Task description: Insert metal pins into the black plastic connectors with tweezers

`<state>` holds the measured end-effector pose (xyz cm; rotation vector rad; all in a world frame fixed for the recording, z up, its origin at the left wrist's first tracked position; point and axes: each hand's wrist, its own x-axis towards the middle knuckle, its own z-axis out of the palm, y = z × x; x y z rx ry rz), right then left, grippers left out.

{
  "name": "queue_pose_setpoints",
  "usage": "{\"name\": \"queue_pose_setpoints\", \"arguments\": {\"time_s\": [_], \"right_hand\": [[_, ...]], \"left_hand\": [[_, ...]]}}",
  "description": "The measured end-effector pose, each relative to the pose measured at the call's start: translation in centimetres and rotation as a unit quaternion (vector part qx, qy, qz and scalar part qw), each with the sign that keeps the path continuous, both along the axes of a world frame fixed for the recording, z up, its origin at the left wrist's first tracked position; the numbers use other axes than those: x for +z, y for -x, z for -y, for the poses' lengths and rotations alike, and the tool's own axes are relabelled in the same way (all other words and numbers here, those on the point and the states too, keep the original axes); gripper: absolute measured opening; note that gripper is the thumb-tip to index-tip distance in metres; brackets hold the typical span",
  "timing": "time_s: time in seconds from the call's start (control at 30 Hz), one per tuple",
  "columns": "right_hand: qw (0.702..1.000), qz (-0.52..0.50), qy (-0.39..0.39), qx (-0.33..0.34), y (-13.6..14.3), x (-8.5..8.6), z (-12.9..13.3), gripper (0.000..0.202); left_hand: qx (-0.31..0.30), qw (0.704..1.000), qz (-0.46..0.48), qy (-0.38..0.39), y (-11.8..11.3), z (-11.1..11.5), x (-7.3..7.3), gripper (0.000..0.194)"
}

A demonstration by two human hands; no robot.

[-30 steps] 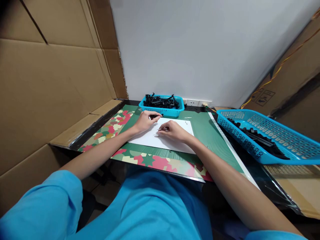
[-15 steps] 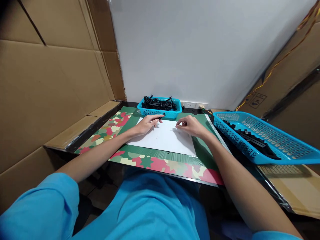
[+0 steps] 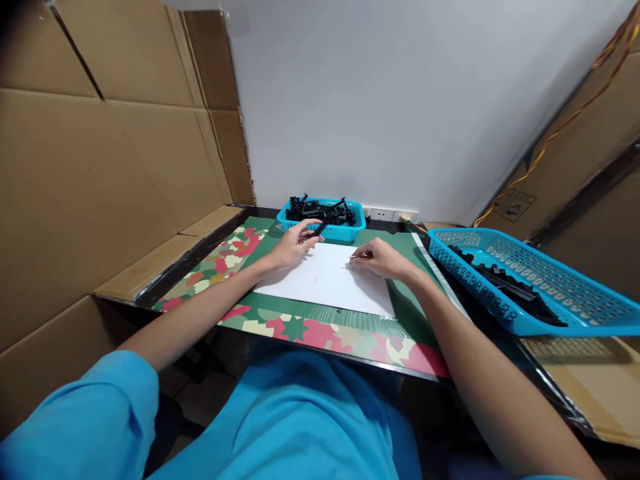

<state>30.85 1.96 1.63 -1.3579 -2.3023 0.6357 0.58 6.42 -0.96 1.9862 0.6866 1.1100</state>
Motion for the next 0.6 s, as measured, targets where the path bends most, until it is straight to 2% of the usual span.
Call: {"name": "queue_pose_setpoints", "arguments": {"time_s": [0.1,0.17,0.3,0.43,0.6], "right_hand": [[0.999,-0.029,-0.042,-0.014,2.1,1.1,0.9,0.044],[0.997,-0.039,-0.066,0.001,4.5,1.7,1.0,0.042],[0.996,0.008,-0.078,0.044,9.9,1.9,-0.4,0.025],[0.994,0.012,-0.064,0.090,13.6,1.1,-2.5,0.019],[0.994,0.023,-0.061,0.089,15.2,-0.4,-3.8,0.020]], "left_hand": [[0.070,0.995,0.068,-0.018,0.3,-1.9,0.7,0.042],[0.124,0.986,0.108,-0.020,1.0,-3.1,1.2,0.038],[0.204,0.964,0.169,-0.010,2.9,-4.4,1.6,0.035],[0.227,0.956,0.187,0.019,4.1,-4.5,1.4,0.032],[0.237,0.949,0.197,0.061,4.0,-4.8,1.3,0.027]]}}
